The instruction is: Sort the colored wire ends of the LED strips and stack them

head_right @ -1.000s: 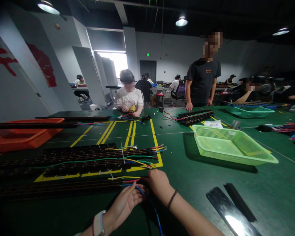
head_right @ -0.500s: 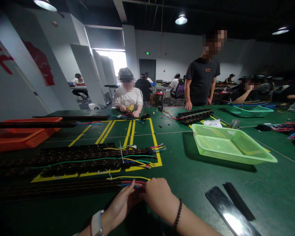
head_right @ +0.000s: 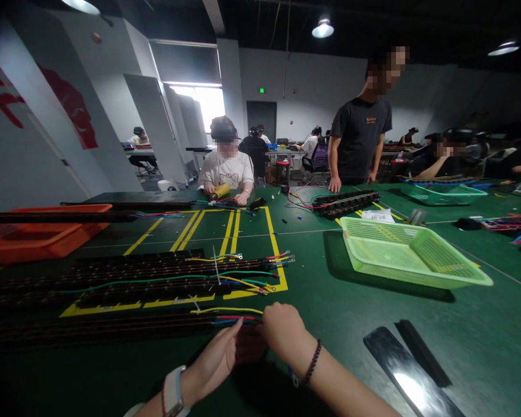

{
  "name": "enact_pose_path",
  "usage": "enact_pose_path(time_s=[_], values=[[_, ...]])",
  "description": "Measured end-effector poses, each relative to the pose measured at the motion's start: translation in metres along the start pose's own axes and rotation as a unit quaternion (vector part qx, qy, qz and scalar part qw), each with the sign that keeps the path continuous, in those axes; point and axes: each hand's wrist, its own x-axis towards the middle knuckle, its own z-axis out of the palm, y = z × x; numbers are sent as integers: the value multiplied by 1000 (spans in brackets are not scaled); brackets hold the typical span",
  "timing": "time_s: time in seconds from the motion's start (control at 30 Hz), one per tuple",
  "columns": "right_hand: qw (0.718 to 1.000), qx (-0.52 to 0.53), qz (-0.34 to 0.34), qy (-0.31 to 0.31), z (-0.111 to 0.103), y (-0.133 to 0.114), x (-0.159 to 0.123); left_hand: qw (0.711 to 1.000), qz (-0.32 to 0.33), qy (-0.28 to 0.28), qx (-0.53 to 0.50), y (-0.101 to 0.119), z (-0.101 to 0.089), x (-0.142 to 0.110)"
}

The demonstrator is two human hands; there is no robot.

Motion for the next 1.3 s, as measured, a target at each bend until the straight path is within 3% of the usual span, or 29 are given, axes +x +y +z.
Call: enact_pose_path(time_s=[0.2, 0.47, 0.63, 0.8, 0.93, 1.13, 1.3], values=[[1000, 4, 17, 4, 13, 5, 9, 993, -2, -28, 117, -6, 1, -4], [1000, 0, 28, -12, 28, 5, 18, 992, -2, -29, 121, -3, -1, -2], [999, -18, 27, 3, 21, 10, 17, 993, -3, -19, 118, -5, -2, -2], [996, 45, -44, 63, 8, 17, 17, 992, -5, -41, 123, -4, -2, -1], [973, 151, -128, 119, 21, 19, 28, 991, -6, -44, 122, -4, -2, 0], [942, 270, -185, 75, 58, 22, 49, 991, -6, -47, 124, -1, 0, -3], [927, 308, -209, 45, 71, 24, 57, 991, -7, -43, 125, -3, -1, -2]])
